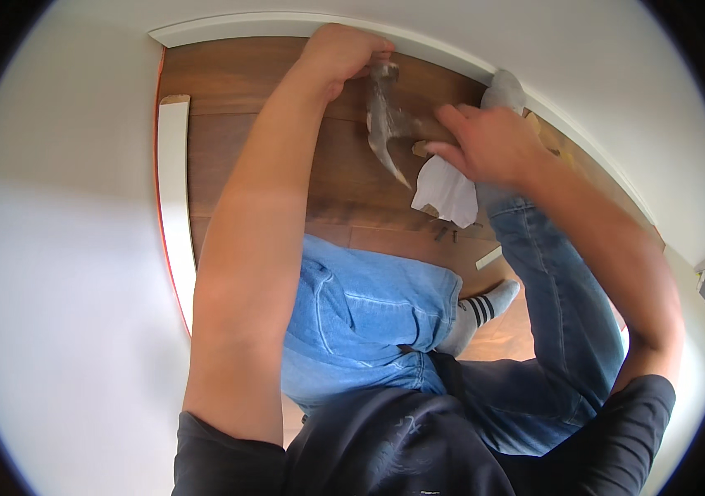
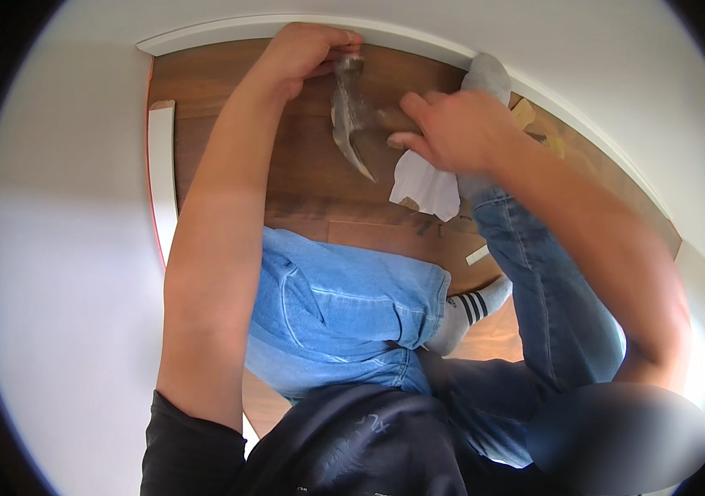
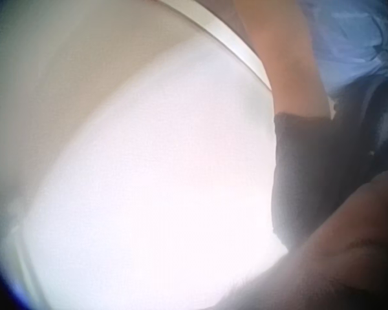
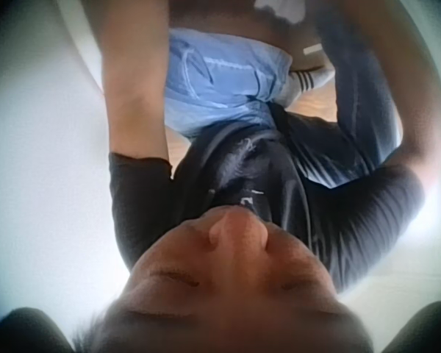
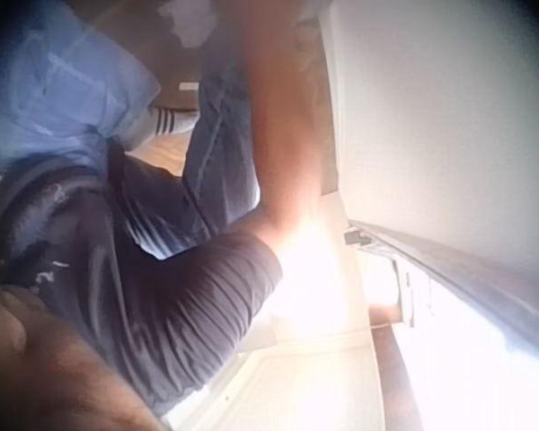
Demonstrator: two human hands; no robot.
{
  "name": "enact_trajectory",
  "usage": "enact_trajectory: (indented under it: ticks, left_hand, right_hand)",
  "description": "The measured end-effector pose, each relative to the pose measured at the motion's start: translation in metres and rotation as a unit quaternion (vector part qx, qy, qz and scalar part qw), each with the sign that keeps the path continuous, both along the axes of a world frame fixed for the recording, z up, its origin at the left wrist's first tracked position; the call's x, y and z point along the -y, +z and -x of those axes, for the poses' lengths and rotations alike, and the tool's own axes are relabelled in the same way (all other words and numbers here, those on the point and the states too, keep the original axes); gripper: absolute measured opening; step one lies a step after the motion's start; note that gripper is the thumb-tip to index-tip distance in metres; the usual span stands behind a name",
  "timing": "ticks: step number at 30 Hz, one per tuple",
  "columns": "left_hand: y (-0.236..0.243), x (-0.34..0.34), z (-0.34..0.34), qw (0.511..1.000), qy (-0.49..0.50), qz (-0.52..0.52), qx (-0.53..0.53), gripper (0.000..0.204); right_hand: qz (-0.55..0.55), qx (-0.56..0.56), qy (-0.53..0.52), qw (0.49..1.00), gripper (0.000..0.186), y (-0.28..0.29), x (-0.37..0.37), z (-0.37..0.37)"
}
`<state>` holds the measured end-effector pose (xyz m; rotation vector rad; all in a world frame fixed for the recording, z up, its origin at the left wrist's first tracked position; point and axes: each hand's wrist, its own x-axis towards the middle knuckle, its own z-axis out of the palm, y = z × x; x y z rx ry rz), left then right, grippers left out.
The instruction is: Installing white baseboard along a wall using a hammer and a pneumatic nail gun.
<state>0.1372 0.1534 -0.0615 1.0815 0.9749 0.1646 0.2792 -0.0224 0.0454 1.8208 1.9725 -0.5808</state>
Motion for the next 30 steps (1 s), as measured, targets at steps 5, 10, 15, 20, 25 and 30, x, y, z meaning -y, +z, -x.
enact_trajectory:
  ticks: [5,10,15,20,25,30]
  left_hand:
    - [0.004,-0.001,0.014,1.0,-0.019,-0.004,0.009,0.038]
    - [0.018,-0.015,0.036,0.998,0.012,-0.008,-0.054,0.072]
    - [0.013,-0.007,0.037,0.998,0.053,0.011,-0.04,0.065]
    - [0.005,-0.007,0.035,0.995,0.093,0.028,-0.031,0.06]
    - [-0.005,-0.018,0.03,0.993,0.087,0.063,-0.039,0.059]
    - [-0.01,-0.015,0.035,0.995,0.078,0.059,-0.037,0.059]
  right_hand:
    - [0.036,-0.084,-0.077,0.993,0.046,0.049,0.023,0.019]
    - [-0.107,-0.315,-0.073,0.94,0.045,0.102,0.051,-0.01]
    - [-0.187,-0.536,-0.347,0.746,0.012,0.107,0.025,0.01]
    - [-0.369,-0.568,-0.22,0.702,0.015,0.08,-0.078,0.012]
    - [-0.493,-0.591,-0.246,0.589,0.019,0.046,-0.117,0.032]
    - [-0.56,-0.531,-0.271,0.576,0.028,0.031,-0.12,0.051]
